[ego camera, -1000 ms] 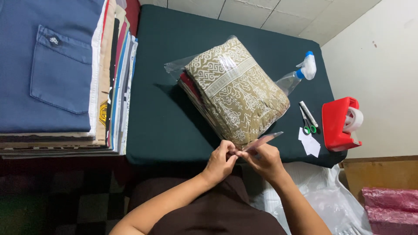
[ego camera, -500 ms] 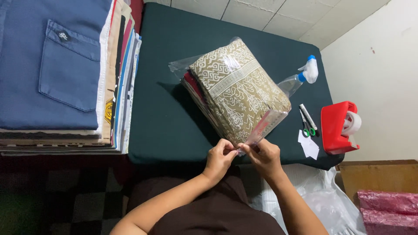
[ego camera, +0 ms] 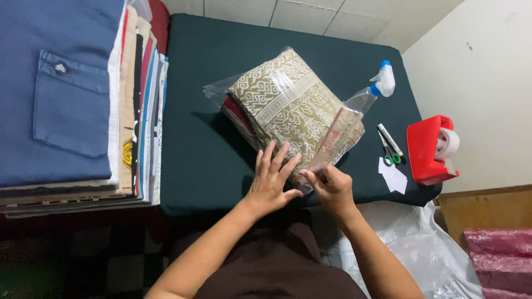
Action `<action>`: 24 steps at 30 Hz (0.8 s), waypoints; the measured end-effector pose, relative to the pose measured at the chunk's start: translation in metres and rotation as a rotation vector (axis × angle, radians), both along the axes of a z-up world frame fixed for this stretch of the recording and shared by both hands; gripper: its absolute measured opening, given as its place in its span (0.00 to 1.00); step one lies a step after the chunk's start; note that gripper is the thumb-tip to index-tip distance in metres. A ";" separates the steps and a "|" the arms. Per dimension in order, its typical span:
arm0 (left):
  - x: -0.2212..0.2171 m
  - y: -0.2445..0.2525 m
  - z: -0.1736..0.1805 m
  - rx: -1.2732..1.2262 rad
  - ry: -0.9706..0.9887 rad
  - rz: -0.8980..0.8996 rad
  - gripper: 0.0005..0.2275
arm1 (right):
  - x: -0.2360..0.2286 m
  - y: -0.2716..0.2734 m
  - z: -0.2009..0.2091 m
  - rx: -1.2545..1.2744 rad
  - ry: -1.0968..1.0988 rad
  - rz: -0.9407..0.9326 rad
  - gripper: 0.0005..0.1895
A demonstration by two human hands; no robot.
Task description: Packing a folded garment into a transparent plastic bag and sealing it on a workbench.
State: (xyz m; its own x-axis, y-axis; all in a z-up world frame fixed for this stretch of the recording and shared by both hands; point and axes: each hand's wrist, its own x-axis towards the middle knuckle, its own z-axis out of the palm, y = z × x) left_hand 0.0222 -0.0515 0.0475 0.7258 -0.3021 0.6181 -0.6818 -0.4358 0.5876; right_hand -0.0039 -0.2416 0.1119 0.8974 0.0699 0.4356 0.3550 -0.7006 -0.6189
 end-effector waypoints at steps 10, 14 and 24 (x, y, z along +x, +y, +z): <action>0.025 -0.031 -0.018 0.243 0.030 -0.125 0.47 | 0.015 -0.029 -0.003 0.051 0.072 0.006 0.09; 0.021 -0.062 -0.009 0.237 0.003 0.000 0.47 | 0.027 -0.062 -0.006 0.032 0.084 -0.022 0.10; 0.054 -0.080 0.048 0.095 0.086 -0.222 0.25 | 0.038 -0.089 -0.009 0.215 0.277 0.029 0.12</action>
